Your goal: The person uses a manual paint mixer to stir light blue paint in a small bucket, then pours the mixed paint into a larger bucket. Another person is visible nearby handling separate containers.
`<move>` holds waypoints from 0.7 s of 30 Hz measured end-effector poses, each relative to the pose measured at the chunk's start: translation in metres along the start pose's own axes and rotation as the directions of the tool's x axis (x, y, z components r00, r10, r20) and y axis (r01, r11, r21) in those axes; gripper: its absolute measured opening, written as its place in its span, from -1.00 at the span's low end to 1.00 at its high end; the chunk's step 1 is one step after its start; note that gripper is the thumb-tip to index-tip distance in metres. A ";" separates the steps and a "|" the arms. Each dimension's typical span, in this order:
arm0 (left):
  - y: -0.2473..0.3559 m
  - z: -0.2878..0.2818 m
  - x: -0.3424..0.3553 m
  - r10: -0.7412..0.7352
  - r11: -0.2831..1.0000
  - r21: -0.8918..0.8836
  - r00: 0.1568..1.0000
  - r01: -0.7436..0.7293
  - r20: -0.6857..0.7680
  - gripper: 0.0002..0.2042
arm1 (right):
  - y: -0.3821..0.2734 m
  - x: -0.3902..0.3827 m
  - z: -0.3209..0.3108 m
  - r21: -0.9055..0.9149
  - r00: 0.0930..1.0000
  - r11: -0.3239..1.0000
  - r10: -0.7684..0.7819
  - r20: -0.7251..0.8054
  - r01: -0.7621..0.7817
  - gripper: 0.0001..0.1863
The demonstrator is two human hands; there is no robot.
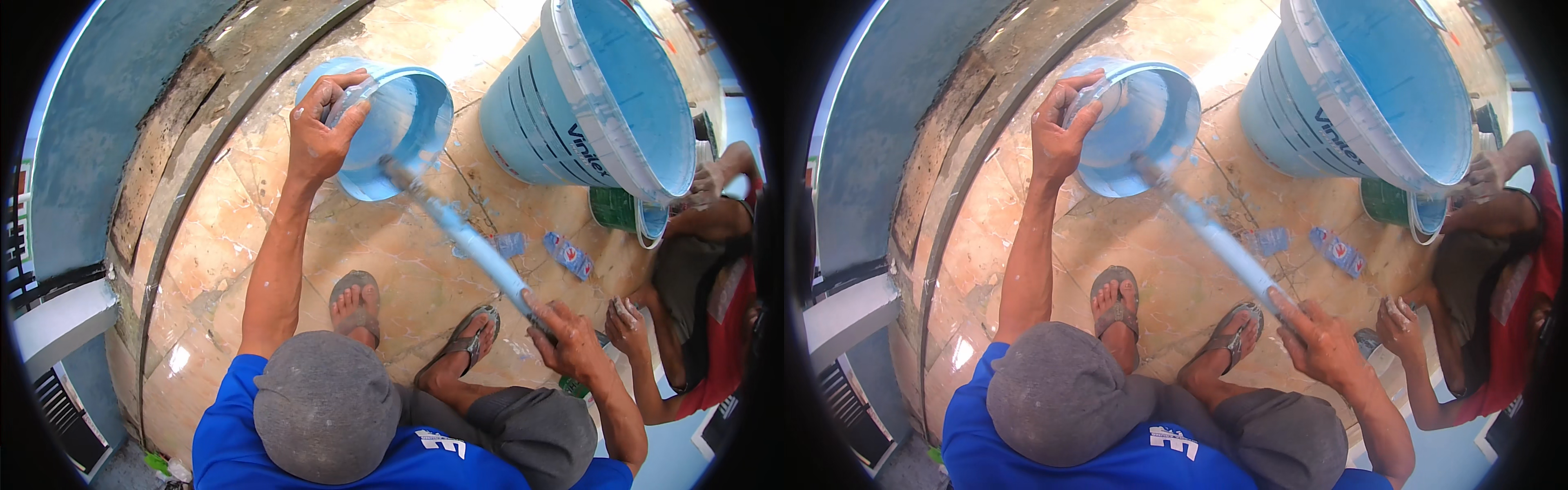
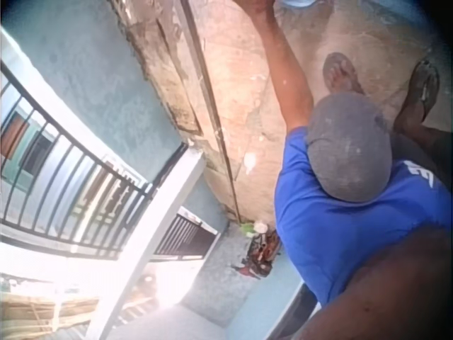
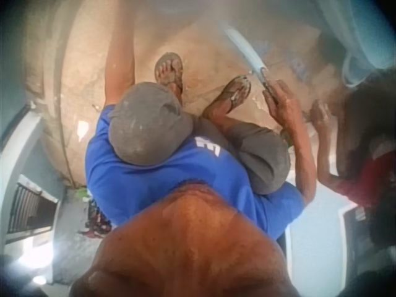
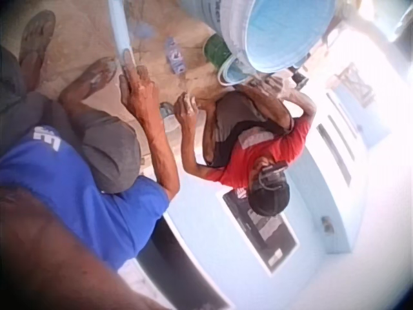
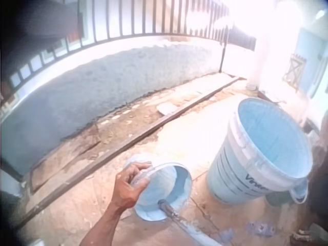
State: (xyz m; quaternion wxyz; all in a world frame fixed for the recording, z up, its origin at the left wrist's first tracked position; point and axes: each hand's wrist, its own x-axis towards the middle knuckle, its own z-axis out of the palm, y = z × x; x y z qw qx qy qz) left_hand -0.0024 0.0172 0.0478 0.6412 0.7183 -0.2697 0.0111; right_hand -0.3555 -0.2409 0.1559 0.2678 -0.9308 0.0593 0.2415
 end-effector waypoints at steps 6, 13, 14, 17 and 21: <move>-0.004 0.002 0.000 0.043 0.997 0.057 0.998 -0.045 0.038 -0.82 | -0.003 0.007 0.009 0.006 0.995 0.995 -0.095 -0.004 0.095 -0.22; -0.005 0.000 0.001 0.062 0.996 0.055 0.997 -0.064 0.041 -0.81 | -0.005 0.018 0.010 -0.020 0.995 0.995 -0.096 -0.007 0.096 -0.22; -0.005 -0.001 0.000 0.049 0.998 0.039 0.998 -0.050 0.027 -0.81 | -0.006 0.018 0.011 -0.027 0.994 0.994 -0.106 -0.010 0.105 -0.22; -0.005 -0.002 -0.002 0.064 0.997 0.036 0.997 -0.065 0.032 -0.81 | -0.002 0.025 0.011 0.004 0.996 0.997 -0.073 -0.057 0.073 -0.22; -0.009 -0.003 0.000 0.055 0.997 0.049 0.997 -0.057 0.056 -0.81 | -0.009 0.023 0.014 0.047 0.995 0.993 -0.103 -0.007 0.104 -0.21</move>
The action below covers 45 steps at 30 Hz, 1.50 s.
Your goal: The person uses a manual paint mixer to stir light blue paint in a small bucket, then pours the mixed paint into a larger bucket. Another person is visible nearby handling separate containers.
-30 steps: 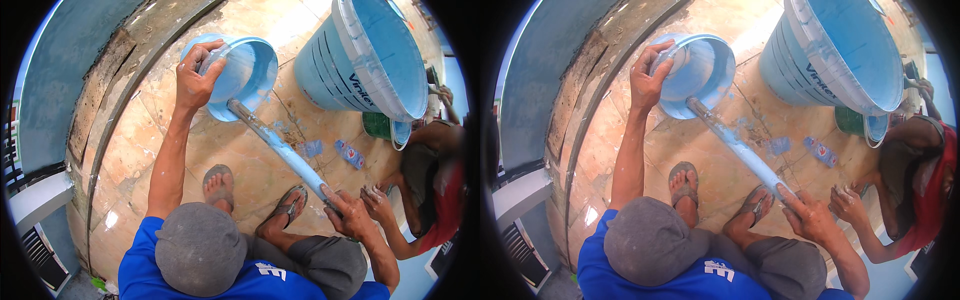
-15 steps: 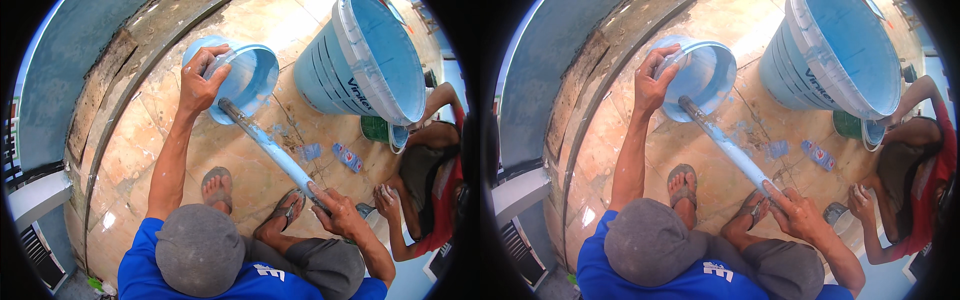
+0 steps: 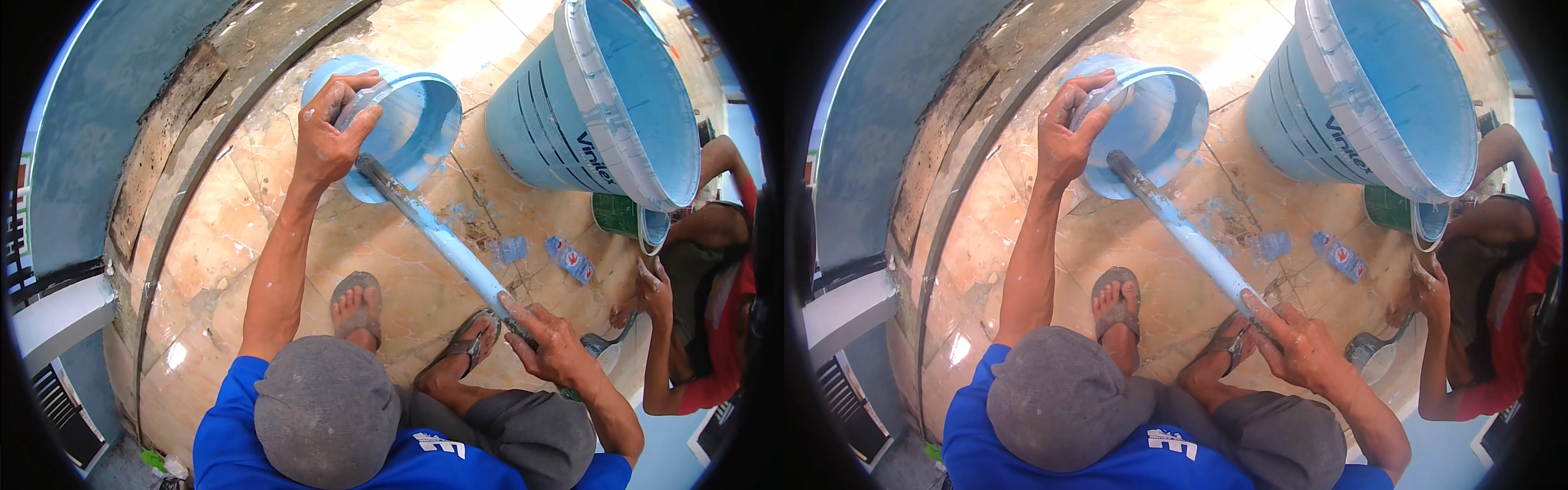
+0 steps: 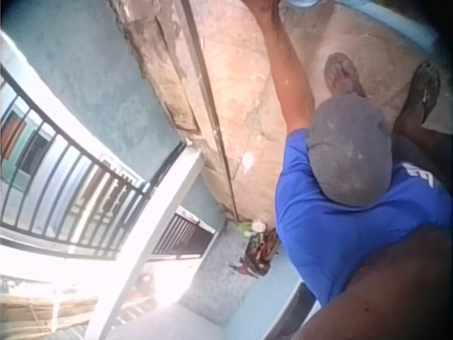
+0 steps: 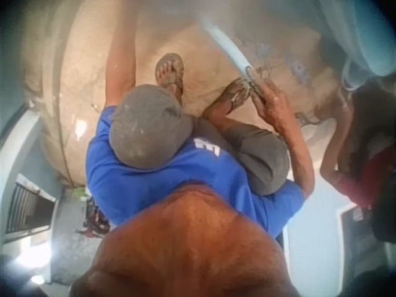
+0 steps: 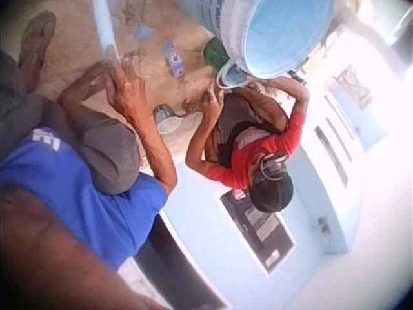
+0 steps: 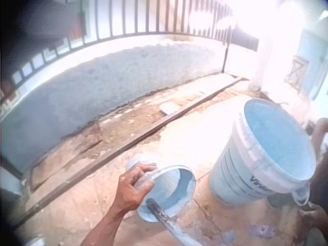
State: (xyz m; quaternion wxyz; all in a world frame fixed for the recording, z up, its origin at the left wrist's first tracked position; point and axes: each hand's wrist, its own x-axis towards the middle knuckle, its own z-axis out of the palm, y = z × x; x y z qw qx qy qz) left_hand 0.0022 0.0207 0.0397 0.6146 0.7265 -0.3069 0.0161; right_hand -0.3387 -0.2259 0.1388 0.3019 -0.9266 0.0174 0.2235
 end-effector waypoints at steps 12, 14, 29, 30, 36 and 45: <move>0.000 -0.002 -0.002 -0.006 0.999 -0.053 0.999 0.004 -0.041 -0.80 | 0.000 -0.029 -0.025 -0.076 0.990 0.987 0.140 0.010 -0.139 -0.24; 0.002 0.001 0.000 0.003 1.000 -0.021 1.000 -0.003 0.002 -0.79 | -0.003 -0.035 -0.031 -0.022 0.987 0.987 0.162 0.010 -0.162 -0.25; -0.001 -0.001 -0.002 0.004 1.000 -0.018 1.000 -0.004 -0.014 -0.80 | 0.004 -0.048 -0.029 -0.066 0.989 0.987 0.148 0.029 -0.146 -0.25; 0.001 0.000 -0.002 -0.004 1.000 -0.024 1.000 0.004 -0.010 -0.80 | 0.005 -0.047 -0.027 -0.054 0.990 0.988 0.142 0.011 -0.141 -0.24; -0.001 -0.003 0.000 -0.010 0.999 -0.043 0.999 0.008 -0.037 -0.81 | 0.008 -0.039 -0.016 -0.067 0.995 0.993 0.102 0.004 -0.101 -0.23; -0.001 -0.005 -0.004 0.018 0.998 -0.053 0.999 -0.020 -0.038 -0.82 | 0.008 -0.029 -0.017 -0.041 0.995 0.994 0.101 0.001 -0.101 -0.26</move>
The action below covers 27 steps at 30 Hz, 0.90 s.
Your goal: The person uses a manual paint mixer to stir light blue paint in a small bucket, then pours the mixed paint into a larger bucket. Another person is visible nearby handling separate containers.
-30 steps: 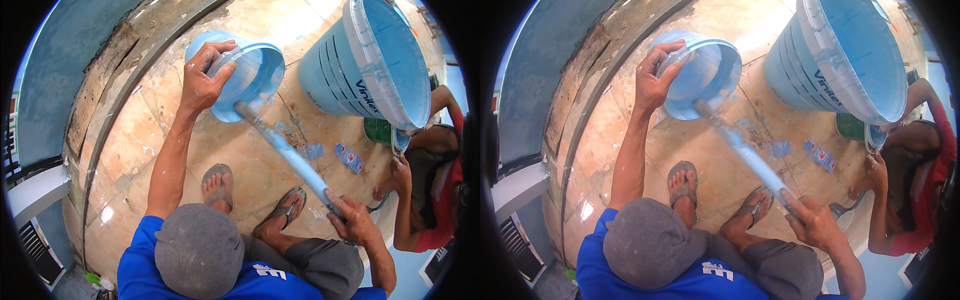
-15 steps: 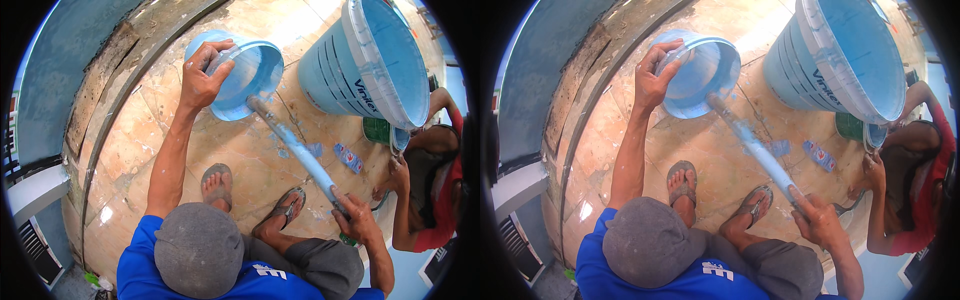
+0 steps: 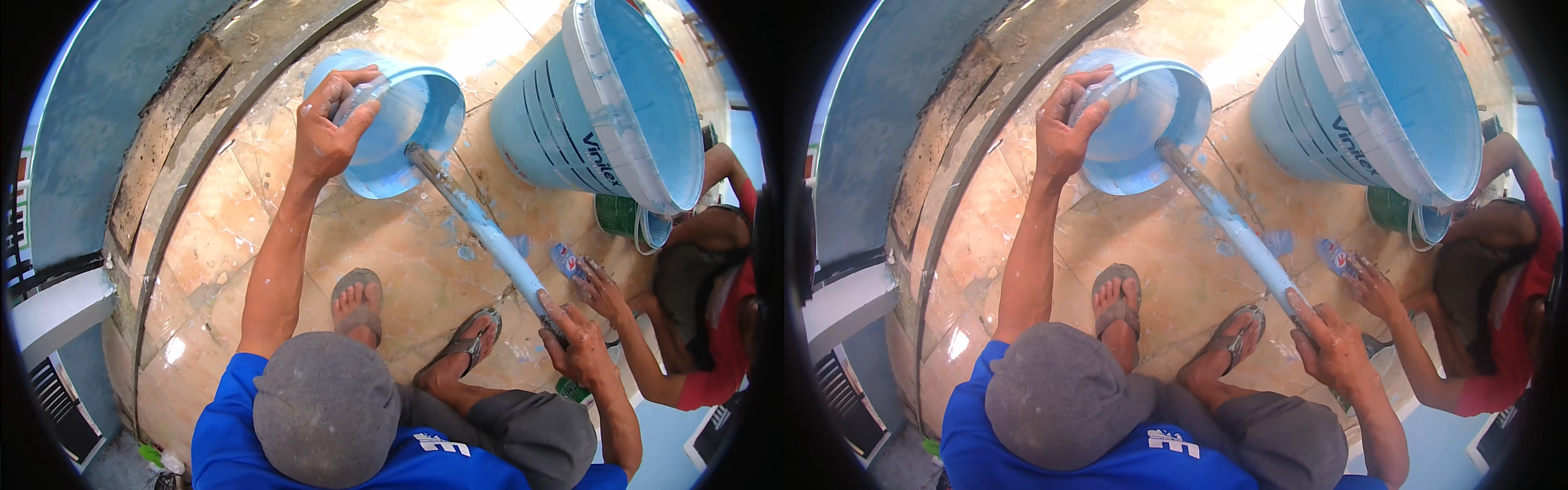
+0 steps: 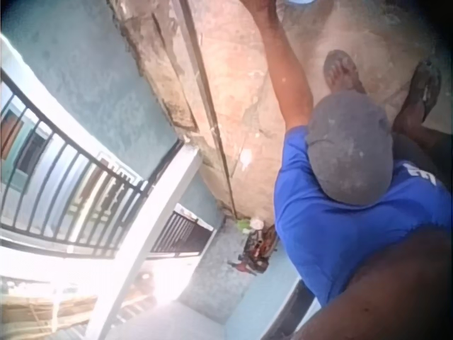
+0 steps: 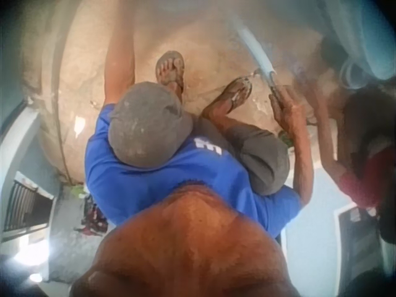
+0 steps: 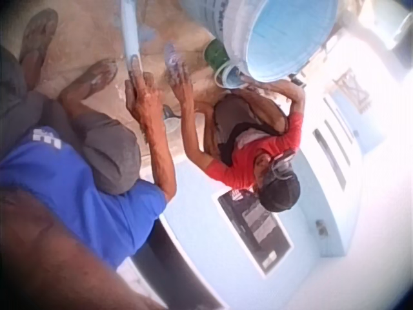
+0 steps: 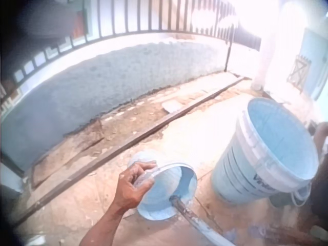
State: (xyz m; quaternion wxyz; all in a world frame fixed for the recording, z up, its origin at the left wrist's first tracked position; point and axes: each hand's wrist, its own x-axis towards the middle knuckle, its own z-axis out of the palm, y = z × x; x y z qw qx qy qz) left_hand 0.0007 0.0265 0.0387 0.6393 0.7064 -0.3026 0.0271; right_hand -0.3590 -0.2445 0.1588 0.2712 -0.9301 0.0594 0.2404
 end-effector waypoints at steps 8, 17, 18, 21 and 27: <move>-0.006 0.000 0.003 0.012 1.000 0.016 0.999 -0.012 0.033 -0.80 | -0.006 0.005 0.005 0.022 0.999 1.000 0.013 -0.041 -0.012 -0.25; -0.006 -0.011 0.011 -0.092 0.994 -0.056 0.995 0.094 0.025 -0.90 | -0.022 0.069 0.001 -0.022 1.000 1.000 -0.011 -0.028 0.010 -0.23; -0.007 -0.012 0.013 -0.095 0.995 -0.039 0.995 0.097 0.040 -0.90 | -0.024 0.080 0.000 -0.017 0.999 1.000 -0.019 -0.045 0.019 -0.24; -0.008 -0.014 0.019 -0.117 0.989 -0.091 0.993 0.117 0.007 -0.89 | -0.033 0.110 -0.001 -0.011 0.995 0.999 -0.043 -0.092 0.042 -0.25; -0.016 -0.019 0.026 -0.116 0.986 -0.119 0.993 0.116 0.002 -0.84 | -0.050 0.142 0.013 -0.007 0.989 1.000 -0.014 -0.150 0.013 -0.25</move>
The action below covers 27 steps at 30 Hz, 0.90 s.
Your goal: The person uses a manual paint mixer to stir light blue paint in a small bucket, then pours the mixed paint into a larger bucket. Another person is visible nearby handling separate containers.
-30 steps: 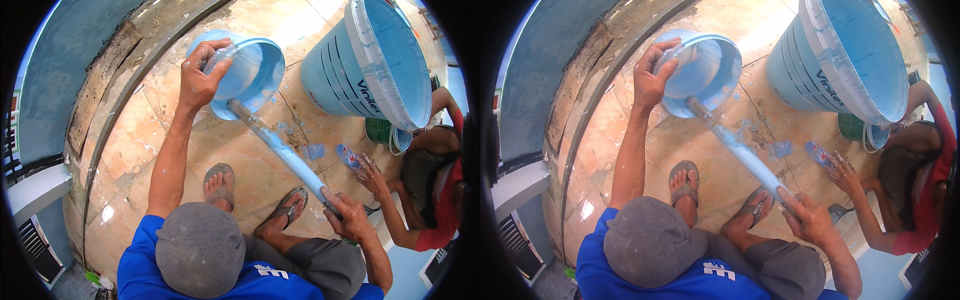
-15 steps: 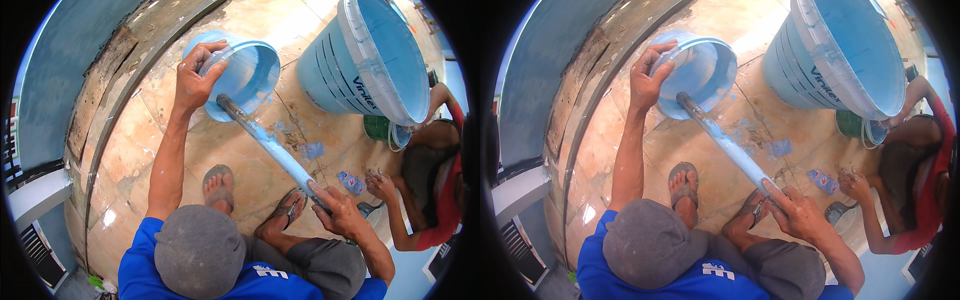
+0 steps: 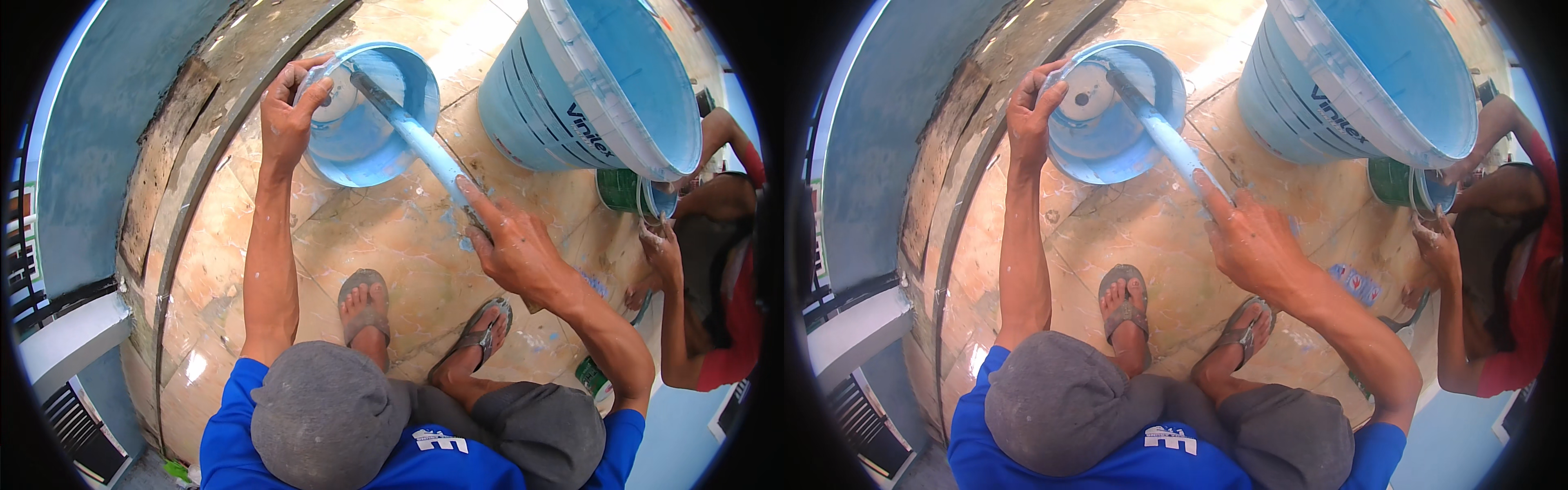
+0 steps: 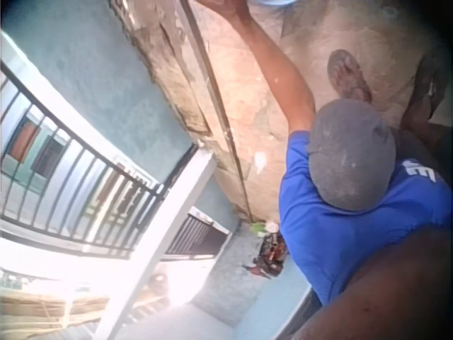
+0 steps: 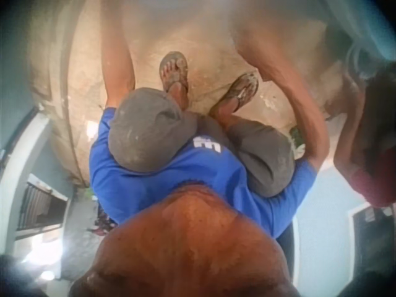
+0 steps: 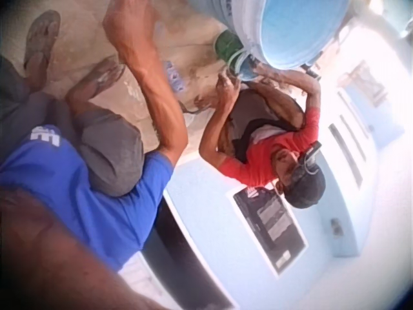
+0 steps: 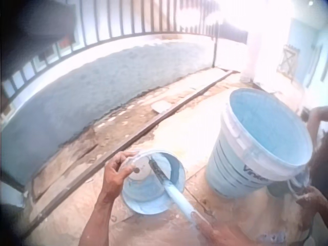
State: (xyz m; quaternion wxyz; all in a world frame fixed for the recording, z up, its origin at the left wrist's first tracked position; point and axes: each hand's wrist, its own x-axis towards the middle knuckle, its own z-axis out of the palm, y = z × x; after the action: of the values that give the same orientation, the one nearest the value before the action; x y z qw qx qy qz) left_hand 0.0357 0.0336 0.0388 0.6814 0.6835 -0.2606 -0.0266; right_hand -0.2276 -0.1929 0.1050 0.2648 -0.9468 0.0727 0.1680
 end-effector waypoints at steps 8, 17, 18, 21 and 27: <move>0.002 0.005 -0.001 0.001 1.000 0.016 1.000 -0.001 -0.008 -0.85 | -0.011 0.002 -0.005 0.044 0.993 0.996 -0.069 -0.098 0.074 -0.22; -0.005 -0.014 0.004 -0.049 0.997 -0.065 0.997 0.045 -0.067 -0.84 | -0.015 -0.005 0.002 -0.029 0.987 0.986 -0.162 -0.016 0.162 -0.32; -0.006 -0.015 0.003 -0.040 0.997 -0.064 0.997 0.036 -0.061 -0.84 | -0.014 -0.004 0.002 -0.010 0.986 0.986 -0.164 -0.023 0.164 -0.32; -0.004 -0.011 0.000 -0.044 0.996 -0.077 0.998 0.041 -0.037 -0.84 | -0.011 -0.004 0.001 0.040 0.987 0.987 -0.155 -0.040 0.157 -0.32; -0.008 -0.015 0.004 -0.073 0.987 -0.143 0.997 0.071 -0.012 -0.83 | -0.019 0.005 -0.006 0.159 0.963 0.958 -0.210 -0.169 0.237 -0.32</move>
State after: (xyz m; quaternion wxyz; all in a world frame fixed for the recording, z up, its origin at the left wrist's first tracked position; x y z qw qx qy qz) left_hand 0.0470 0.0451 0.0336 0.7294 0.6420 -0.2273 -0.0639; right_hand -0.2172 -0.1800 0.1175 0.3595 -0.9314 -0.0003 0.0577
